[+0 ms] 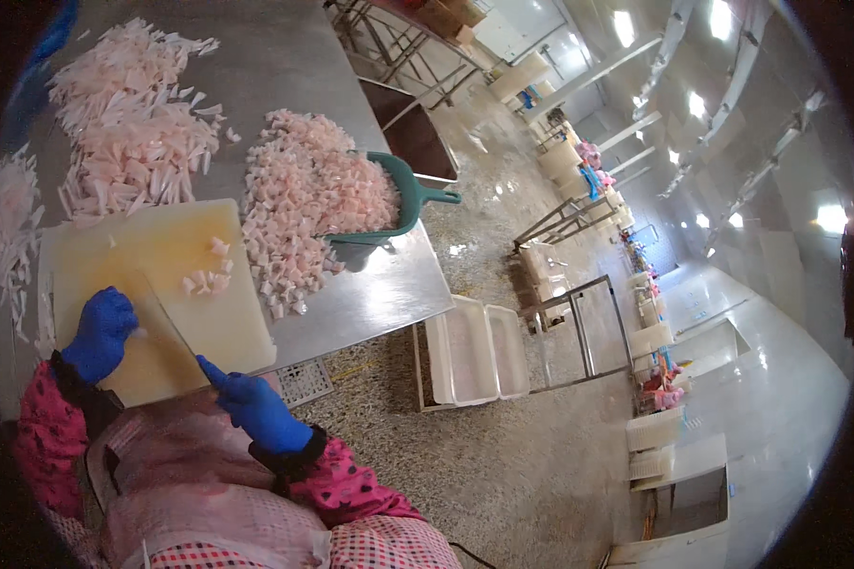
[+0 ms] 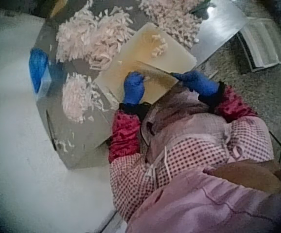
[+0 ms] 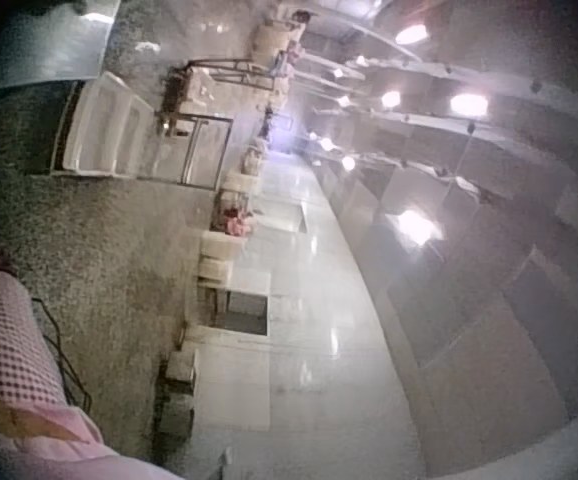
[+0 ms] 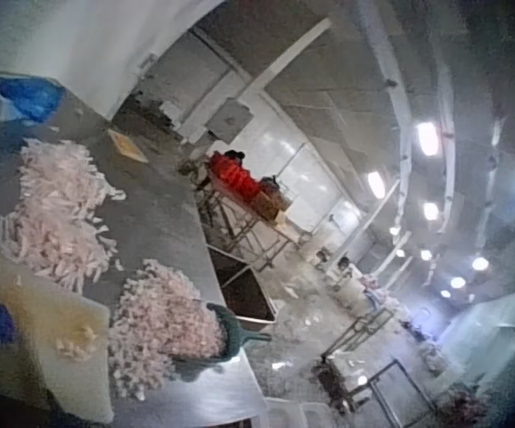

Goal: Cutting pieces of raw meat on a white cutting board using a kitchen knife.

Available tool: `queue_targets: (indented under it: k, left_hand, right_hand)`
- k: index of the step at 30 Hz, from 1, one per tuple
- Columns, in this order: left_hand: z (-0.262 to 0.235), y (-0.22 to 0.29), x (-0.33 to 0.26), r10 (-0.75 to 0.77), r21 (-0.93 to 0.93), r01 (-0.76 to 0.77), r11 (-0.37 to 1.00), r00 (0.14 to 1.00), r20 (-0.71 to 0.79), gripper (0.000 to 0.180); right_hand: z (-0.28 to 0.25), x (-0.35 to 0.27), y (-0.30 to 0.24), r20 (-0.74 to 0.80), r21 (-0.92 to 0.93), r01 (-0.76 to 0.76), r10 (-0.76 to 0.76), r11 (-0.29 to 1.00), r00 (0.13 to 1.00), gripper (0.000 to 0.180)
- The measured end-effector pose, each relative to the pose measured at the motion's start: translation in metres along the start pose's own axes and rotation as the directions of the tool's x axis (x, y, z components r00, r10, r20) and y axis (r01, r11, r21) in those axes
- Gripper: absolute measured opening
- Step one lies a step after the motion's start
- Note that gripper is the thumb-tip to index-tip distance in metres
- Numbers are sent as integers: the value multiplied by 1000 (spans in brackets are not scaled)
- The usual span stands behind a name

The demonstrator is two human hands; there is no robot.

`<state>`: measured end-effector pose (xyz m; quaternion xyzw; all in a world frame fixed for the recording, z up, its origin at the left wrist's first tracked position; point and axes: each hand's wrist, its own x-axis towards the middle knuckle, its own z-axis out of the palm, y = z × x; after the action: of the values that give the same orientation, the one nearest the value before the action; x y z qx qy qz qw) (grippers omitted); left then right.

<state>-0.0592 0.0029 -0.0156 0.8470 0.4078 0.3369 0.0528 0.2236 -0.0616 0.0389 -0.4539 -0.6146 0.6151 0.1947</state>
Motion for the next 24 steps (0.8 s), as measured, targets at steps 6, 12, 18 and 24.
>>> queue_targets:
  k: [6,12,18,24]
  left_hand:
    - [-35,21,-4,-5,-118,15,993,996,85,30]
    - [-39,26,-17,-195,53,196,979,980,-25,16]
    - [-35,28,-24,-272,21,272,962,962,-23,17]
    - [-24,34,-19,-330,69,327,943,943,47,9]
  right_hand:
    - [1,-12,-3,-7,-36,-6,6,999,1000,48]
    - [-2,-21,-7,-8,-45,-37,37,998,999,48]
    - [0,-24,-33,-9,-326,13,-17,945,1000,57]
    - [-3,-27,-32,62,-403,145,-131,904,989,54]
